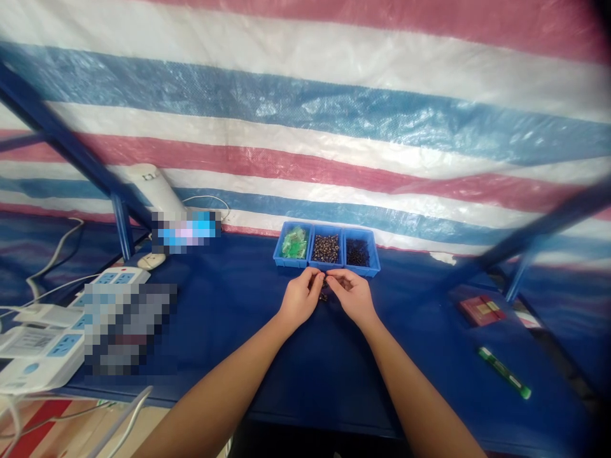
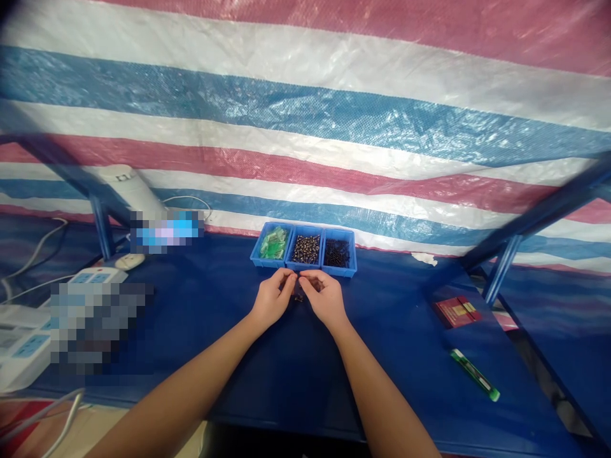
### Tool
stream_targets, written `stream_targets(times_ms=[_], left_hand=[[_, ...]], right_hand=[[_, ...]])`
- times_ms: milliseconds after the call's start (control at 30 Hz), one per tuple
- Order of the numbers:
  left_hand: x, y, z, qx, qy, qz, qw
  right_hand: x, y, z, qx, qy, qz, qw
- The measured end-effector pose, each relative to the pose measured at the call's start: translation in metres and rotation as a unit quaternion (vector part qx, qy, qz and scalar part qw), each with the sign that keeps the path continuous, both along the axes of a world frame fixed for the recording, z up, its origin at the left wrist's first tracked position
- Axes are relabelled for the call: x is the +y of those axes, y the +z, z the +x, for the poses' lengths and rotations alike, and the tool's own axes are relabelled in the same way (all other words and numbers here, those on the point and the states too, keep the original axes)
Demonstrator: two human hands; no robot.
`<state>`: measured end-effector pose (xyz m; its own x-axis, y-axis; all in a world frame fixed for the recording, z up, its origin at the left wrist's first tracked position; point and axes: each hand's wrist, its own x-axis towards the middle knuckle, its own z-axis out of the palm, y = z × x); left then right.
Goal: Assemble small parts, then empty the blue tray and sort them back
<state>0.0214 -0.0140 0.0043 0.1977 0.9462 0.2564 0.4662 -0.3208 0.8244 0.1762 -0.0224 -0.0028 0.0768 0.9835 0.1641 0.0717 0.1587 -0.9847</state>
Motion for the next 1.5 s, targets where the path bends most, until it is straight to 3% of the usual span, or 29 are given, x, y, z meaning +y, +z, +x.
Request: stream_targets(times_ms=[1500], left_hand=[[-0.0028,0.0029,0.0008,-0.044,-0.007,-0.018,0.999]], right_hand=[[-0.0026,0.0073,-0.0008,-0.039,-0.022,-0.006,0.999]])
